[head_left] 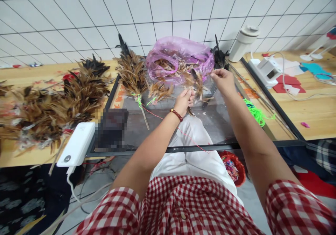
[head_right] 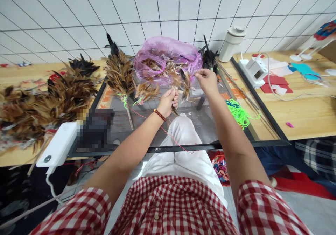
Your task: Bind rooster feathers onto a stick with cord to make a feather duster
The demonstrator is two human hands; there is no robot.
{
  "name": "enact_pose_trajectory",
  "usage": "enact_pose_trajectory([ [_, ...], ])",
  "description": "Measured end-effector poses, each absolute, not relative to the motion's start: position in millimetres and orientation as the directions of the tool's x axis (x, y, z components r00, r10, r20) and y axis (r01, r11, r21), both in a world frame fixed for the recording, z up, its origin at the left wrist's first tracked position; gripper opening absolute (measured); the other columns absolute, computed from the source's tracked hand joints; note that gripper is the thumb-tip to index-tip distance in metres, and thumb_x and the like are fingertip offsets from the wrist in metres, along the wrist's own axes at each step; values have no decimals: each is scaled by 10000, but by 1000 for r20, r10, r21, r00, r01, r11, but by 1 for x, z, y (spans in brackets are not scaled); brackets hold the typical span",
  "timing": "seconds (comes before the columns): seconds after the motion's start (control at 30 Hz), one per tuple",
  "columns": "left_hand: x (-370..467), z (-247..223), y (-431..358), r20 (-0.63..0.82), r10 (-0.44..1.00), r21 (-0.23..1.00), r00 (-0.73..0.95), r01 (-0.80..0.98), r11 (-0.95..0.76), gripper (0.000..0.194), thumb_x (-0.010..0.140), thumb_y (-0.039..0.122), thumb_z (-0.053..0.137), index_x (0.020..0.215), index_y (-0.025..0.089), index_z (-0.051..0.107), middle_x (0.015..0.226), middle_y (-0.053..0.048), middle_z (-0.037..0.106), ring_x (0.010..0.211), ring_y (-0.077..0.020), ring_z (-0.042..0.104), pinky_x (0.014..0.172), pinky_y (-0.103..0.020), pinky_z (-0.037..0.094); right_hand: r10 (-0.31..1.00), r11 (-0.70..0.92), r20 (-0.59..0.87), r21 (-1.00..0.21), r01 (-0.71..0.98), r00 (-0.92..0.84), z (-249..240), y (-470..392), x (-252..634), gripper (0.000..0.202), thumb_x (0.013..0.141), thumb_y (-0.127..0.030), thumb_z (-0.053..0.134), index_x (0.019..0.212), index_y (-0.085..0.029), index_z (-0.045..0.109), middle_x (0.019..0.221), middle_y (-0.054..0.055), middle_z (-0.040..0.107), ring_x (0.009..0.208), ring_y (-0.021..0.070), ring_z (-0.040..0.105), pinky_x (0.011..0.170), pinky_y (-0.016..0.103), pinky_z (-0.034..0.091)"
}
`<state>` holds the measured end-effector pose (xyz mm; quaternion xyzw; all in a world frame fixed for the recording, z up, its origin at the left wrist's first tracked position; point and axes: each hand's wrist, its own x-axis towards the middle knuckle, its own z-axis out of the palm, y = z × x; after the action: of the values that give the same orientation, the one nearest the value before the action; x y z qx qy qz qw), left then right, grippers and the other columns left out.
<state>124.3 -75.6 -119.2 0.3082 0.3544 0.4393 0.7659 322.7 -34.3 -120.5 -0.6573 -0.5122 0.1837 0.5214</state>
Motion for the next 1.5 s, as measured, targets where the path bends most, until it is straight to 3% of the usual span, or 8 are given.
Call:
enact_pose_trajectory([
  [0.17, 126, -126, -70, -287, 909, 724, 301, -553, 412, 363, 1099, 173, 417, 747, 164, 506, 540, 91, 383, 401, -16, 286, 438, -144, 230, 954, -196, 101, -499, 844, 281, -128, -35, 345, 180, 809, -227, 748, 945, -150, 838, 927, 111, 808, 912, 266, 732, 849, 358, 536],
  [0.4, 128, -128, -72, -280, 907, 761, 315, -503, 410, 349, 1087, 153, 442, 744, 159, 511, 544, 90, 392, 411, -12, 287, 442, -141, 222, 969, -162, 146, -240, 957, 200, -125, -52, 329, 305, 952, -214, 549, 1109, -136, 799, 1240, 218, 758, 1132, 357, 718, 933, 439, 549],
  [0.53, 131, -129, -73, -265, 917, 792, 298, -476, 383, 323, 1076, 173, 486, 754, 164, 518, 554, 95, 403, 417, -12, 303, 449, -143, 249, 962, -70, 237, -276, 958, 139, -88, -81, 343, 287, 953, -215, 541, 1093, -166, 787, 1051, 150, 803, 1053, 334, 737, 932, 437, 540],
  [0.73, 135, -132, -72, -240, 931, 836, 274, -430, 342, 331, 1062, 125, 454, 738, 166, 513, 664, 34, 640, 526, -49, 570, 591, -175, 477, 929, 369, 190, -544, 754, -317, -54, -112, 320, 173, 796, -116, 683, 768, -244, 796, 832, 14, 790, 834, 222, 718, 845, 340, 512],
  [0.87, 135, -131, -73, -259, 916, 849, 306, -380, 367, 286, 1052, 143, 471, 780, 175, 551, 653, 28, 665, 507, -78, 601, 568, -194, 484, 925, 374, 221, -666, 645, -309, -61, -102, 290, 178, 766, -116, 721, 852, -232, 824, 808, -2, 791, 805, 208, 716, 815, 307, 493],
  [1.1, 131, -128, -76, -222, 891, 887, 396, -297, 353, 318, 1046, 146, 456, 746, 164, 559, 521, 52, 546, 357, -24, 335, 406, -159, 211, 908, 381, 306, -325, 866, -285, -78, -81, 283, 392, 794, -65, 607, 1114, -211, 781, 877, 45, 801, 849, 248, 722, 782, 319, 444],
  [1.3, 131, -127, -76, -230, 879, 876, 418, -304, 374, 343, 1053, 161, 467, 735, 137, 596, 499, 40, 517, 363, -12, 283, 418, -170, 148, 817, 532, 266, -5, 847, -512, -76, -80, 283, 231, 864, -124, 565, 1027, -184, 718, 858, 99, 768, 845, 256, 689, 832, 359, 430],
  [1.5, 134, -124, -80, -238, 898, 886, 370, -296, 357, 359, 1047, 144, 520, 689, 155, 525, 490, 68, 439, 385, -8, 279, 433, -155, 164, 835, 490, 390, -202, 848, -389, -85, -77, 286, 152, 844, -174, 606, 954, -199, 708, 866, 91, 747, 880, 251, 674, 892, 388, 458],
])
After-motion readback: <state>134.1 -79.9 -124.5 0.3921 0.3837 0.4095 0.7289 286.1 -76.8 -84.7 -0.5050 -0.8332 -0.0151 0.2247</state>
